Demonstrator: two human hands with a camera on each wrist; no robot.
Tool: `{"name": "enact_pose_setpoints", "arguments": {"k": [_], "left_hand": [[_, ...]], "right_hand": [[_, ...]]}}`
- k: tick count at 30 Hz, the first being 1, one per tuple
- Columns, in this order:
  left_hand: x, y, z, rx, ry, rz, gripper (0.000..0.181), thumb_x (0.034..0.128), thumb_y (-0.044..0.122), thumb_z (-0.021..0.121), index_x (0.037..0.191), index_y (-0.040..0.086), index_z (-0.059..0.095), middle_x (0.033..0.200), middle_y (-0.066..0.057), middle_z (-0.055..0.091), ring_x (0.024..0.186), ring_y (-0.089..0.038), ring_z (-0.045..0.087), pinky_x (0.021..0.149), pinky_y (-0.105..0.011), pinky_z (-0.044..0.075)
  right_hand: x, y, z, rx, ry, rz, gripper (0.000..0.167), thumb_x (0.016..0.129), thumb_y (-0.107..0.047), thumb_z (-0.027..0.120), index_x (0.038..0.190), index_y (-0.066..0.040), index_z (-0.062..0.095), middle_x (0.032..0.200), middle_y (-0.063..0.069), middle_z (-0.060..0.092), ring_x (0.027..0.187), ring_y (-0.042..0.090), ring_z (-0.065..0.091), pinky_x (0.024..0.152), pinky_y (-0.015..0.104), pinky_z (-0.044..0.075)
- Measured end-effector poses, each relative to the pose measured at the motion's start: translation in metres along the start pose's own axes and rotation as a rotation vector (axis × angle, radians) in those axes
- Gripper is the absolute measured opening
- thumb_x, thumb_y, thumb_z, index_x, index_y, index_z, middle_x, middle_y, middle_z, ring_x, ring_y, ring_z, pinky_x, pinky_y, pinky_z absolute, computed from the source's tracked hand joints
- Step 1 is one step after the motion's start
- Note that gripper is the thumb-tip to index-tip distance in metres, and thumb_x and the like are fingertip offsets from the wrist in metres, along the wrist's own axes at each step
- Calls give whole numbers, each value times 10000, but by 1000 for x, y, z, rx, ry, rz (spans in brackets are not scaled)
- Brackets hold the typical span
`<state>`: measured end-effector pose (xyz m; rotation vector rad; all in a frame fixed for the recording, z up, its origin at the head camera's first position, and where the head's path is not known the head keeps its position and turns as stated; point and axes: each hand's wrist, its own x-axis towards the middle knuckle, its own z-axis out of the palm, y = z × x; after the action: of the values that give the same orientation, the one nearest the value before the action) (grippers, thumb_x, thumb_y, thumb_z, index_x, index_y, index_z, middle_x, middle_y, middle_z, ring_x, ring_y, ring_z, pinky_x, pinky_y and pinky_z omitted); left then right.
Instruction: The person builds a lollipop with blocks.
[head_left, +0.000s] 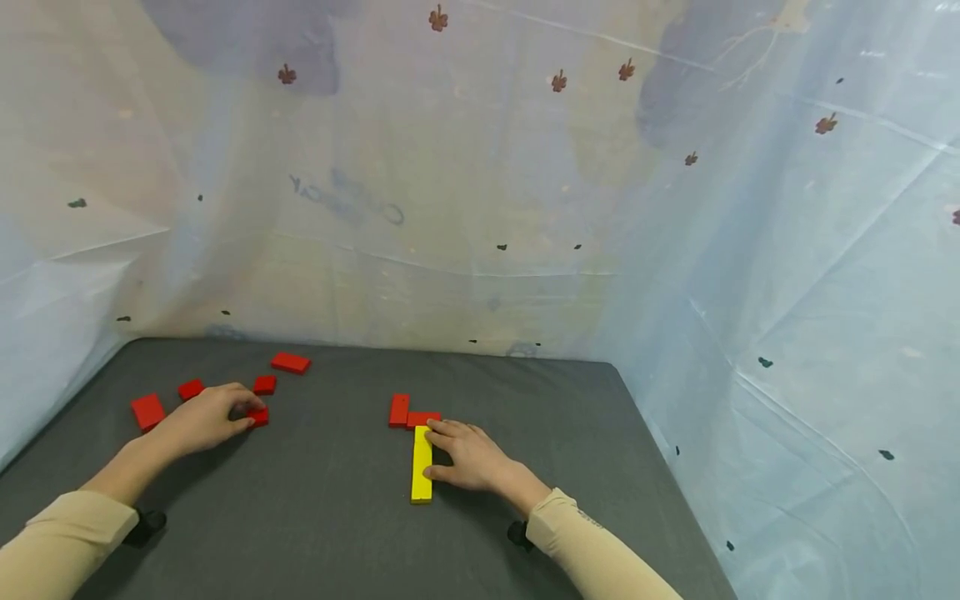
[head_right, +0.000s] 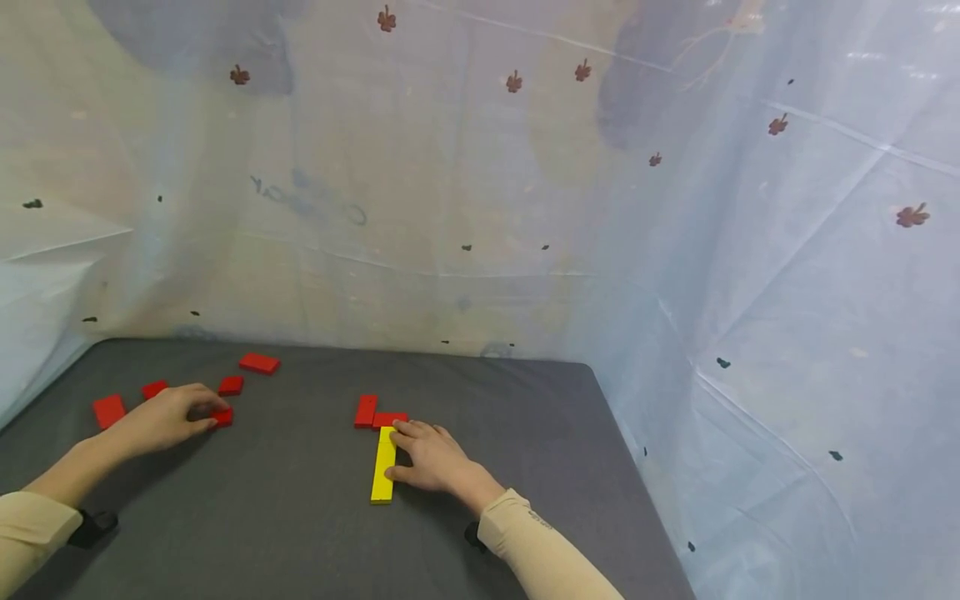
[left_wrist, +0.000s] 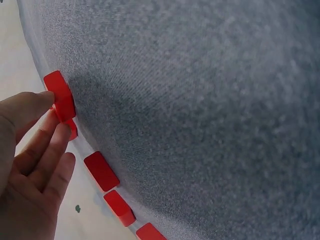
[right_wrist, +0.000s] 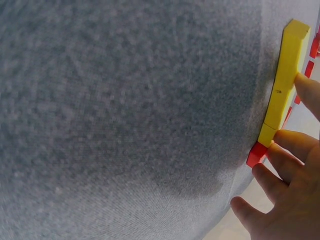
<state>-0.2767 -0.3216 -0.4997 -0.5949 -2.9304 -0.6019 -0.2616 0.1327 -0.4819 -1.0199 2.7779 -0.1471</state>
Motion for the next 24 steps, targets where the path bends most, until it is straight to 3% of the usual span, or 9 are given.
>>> {"name": "enact_pose_setpoints", "arguments": {"k": [6, 11, 19, 24], "left_hand": [[1, 1, 2, -22, 14, 16, 193, 866, 68, 821, 1049, 37, 770, 1065, -144, 711, 904, -317, 694, 745, -518, 586], [6, 5, 4, -33, 67, 55, 167, 884, 71, 815, 1048, 71, 783, 1090, -137, 728, 937, -326, 709, 772, -515, 593], [16, 29, 5, -30, 136, 116, 180, 885, 38, 806, 1062, 70, 798, 1115, -144, 726, 969, -336, 705, 774, -496, 594], [27, 46, 8, -52, 148, 138, 178, 897, 30, 792, 1073, 59, 797, 1130, -150, 718, 983, -353, 701, 774, -506, 592]], "right_hand": [[0, 2, 0, -5, -2, -2, 673, 1018, -493, 643, 1584, -174, 467, 1663, -8, 372, 1529, 225, 351, 1231, 486, 314], [1, 1, -2, -3, -2, 1, 672, 1020, -490, 641, 1586, -175, 463, 1666, -8, 367, 1532, 224, 347, 1234, 487, 309], [0, 1, 0, 8, 1, -2, 668, 1020, -485, 644, 1583, -172, 468, 1664, -3, 371, 1529, 230, 350, 1232, 493, 311], [1, 1, 1, 14, 0, -3, 668, 1020, -482, 646, 1583, -172, 467, 1665, -4, 369, 1531, 232, 347, 1232, 495, 310]]}}
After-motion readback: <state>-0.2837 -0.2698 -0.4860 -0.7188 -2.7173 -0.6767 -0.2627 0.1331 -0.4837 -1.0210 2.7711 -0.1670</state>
